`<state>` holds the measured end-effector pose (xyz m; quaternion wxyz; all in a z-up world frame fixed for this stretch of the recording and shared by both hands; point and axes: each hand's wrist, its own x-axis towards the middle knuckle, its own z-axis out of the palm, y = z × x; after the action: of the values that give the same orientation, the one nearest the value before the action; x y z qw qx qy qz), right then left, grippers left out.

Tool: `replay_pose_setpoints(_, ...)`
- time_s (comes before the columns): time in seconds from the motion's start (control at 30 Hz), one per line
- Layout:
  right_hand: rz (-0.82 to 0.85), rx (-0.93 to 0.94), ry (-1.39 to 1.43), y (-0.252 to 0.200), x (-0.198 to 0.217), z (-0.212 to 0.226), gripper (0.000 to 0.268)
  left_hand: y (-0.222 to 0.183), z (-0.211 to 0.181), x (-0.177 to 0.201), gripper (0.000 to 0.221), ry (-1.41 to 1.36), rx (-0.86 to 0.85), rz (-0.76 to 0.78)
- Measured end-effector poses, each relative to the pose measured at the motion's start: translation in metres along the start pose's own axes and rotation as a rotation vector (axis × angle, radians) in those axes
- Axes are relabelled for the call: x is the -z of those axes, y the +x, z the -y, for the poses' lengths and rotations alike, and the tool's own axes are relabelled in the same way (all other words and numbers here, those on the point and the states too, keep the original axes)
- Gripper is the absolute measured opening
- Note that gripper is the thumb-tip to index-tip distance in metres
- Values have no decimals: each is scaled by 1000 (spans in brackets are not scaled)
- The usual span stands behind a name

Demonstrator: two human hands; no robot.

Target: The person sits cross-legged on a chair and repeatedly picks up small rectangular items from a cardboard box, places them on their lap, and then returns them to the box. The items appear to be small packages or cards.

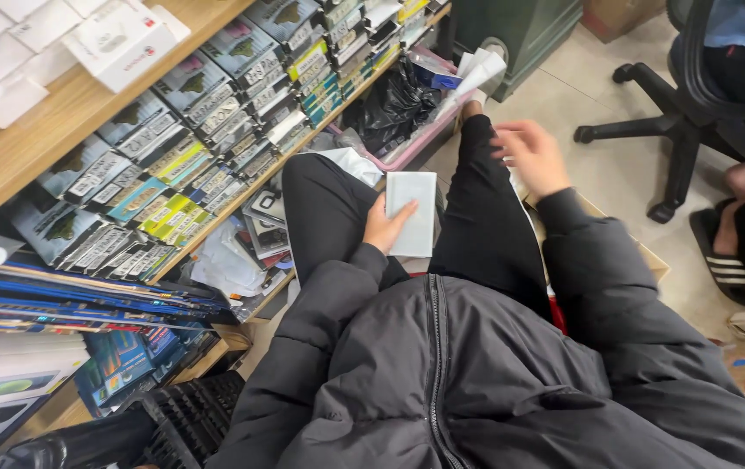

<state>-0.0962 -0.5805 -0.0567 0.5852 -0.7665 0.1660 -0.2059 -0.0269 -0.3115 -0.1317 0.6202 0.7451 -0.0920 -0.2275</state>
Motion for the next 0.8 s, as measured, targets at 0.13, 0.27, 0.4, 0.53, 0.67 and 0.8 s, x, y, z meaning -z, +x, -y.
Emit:
replay_pose_setpoints(0.13,5,33,-60,-15,-84,-3,35,1,0,5,75,44,6,-15)
replay_pose_setpoints(0.27,189,-193,-128,-15,-114,-89,54,0,-2,8,77,106,33,-16)
replay_pose_setpoints(0.4,232,-118,-33,-17,-99,-51,40,5,-2,2,63,47,40,-27)
replay_pose_setpoints(0.53,270,-112,-1,-23,-94,-52,34,12,11,4,65,101,22,-45)
replay_pose_setpoints(0.67,199,-42,52,-20,-94,-61,28,-13,-25,8,66,86,-43,-73)
replay_pose_setpoints(0.8,115,-43,112,-20,-93,-53,24,-30,-47,9,66,55,-96,-67)
